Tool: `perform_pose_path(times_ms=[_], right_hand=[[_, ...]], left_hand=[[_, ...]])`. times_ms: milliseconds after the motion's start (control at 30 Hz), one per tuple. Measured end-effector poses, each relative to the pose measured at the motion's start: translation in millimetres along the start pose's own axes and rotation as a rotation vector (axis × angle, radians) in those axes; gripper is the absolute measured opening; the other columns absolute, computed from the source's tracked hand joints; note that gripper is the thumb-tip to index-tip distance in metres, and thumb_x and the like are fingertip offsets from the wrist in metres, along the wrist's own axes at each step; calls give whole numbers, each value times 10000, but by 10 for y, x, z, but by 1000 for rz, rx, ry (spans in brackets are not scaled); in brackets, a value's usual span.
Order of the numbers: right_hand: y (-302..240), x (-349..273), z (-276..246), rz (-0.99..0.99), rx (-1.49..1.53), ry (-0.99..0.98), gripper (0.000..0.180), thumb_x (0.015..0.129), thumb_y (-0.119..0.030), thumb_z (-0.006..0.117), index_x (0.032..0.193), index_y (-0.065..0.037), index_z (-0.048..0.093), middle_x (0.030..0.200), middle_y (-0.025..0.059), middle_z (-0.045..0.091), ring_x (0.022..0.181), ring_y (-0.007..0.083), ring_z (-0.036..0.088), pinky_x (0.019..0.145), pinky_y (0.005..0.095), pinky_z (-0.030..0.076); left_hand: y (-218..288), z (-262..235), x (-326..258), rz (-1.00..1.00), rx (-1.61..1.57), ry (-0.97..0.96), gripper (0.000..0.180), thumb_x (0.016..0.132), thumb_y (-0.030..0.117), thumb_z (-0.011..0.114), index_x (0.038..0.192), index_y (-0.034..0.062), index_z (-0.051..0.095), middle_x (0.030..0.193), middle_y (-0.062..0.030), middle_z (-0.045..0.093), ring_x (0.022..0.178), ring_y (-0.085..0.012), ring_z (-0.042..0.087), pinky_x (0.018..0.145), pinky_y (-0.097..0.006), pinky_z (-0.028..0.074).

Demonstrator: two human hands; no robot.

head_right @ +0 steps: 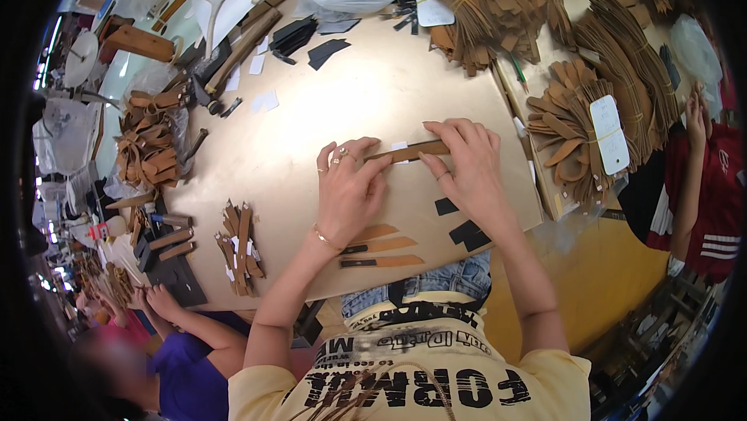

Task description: The person repeatedly picks small black and tan pieces from a table, aligns them, and presses them together to form small assemblies. They place each completed unit aside and continue the cycle with new pieces.

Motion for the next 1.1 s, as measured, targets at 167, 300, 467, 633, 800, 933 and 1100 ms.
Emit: perform_pose_path(times_ms=[167,300,467,633,800,933,1100], right_hand=[[-34,2,76,-22,22,-94,326,849,-102,694,1171,-85,648,996,80,593,996,262,547,936,394,370],[-190,-33,40,-171,26,-109,294,838,-88,704,1128,-75,657,997,84,580,1002,278,536,930,398,382],[-316,-50,1,-165,86,-86,278,840,-83,714,1112,-64,665,1038,98,602,1050,289,534,936,397,408],[-311,-23,-38,-98,111,-70,280,845,-78,712,1121,-65,664,1103,103,619,1083,298,541,945,388,414],[-308,31,20,-59,120,-110,270,859,-95,703,1124,-64,663,1117,104,626,1078,301,559,972,390,408],[-347,50,62,-95,102,-125,263,866,-115,700,1124,-74,668,1109,101,632,1062,300,565,977,400,406],[-322,-21,-5,-136,50,-83,247,860,-143,714,1097,-82,676,1039,93,634,1013,283,573,920,391,419]], left_hand=[[21,71,113,-73,-130,44,228,798,130,720,1023,101,703,1195,-96,617,1135,-268,578,1072,-485,317],[44,118,205,1,-80,-52,174,826,162,709,989,100,704,1103,-77,652,1090,-238,593,1030,-461,339],[-87,-163,92,-98,-198,-196,149,830,162,712,969,110,722,925,-66,690,928,-208,618,963,-414,354],[-582,-961,-575,-489,-489,15,239,826,127,754,1048,43,727,895,-77,718,800,-185,665,821,-349,492],[-960,-1497,-1528,-973,-388,321,209,864,114,750,1031,-8,715,816,-91,705,714,-87,617,659,-251,501],[-1079,-1493,-1915,-1087,-109,340,253,865,122,748,1072,-13,698,780,-97,693,700,-120,617,645,-264,491],[-991,-1509,-1812,-823,488,359,253,854,119,753,1086,30,709,985,-115,686,876,-231,646,784,-347,501]])
Point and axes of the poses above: each hand's wrist, its own x-axis towards the middle knuckle, its own z-axis out of the palm, y = z × x, the point moved 6 cm from there along x, towards the middle knuckle
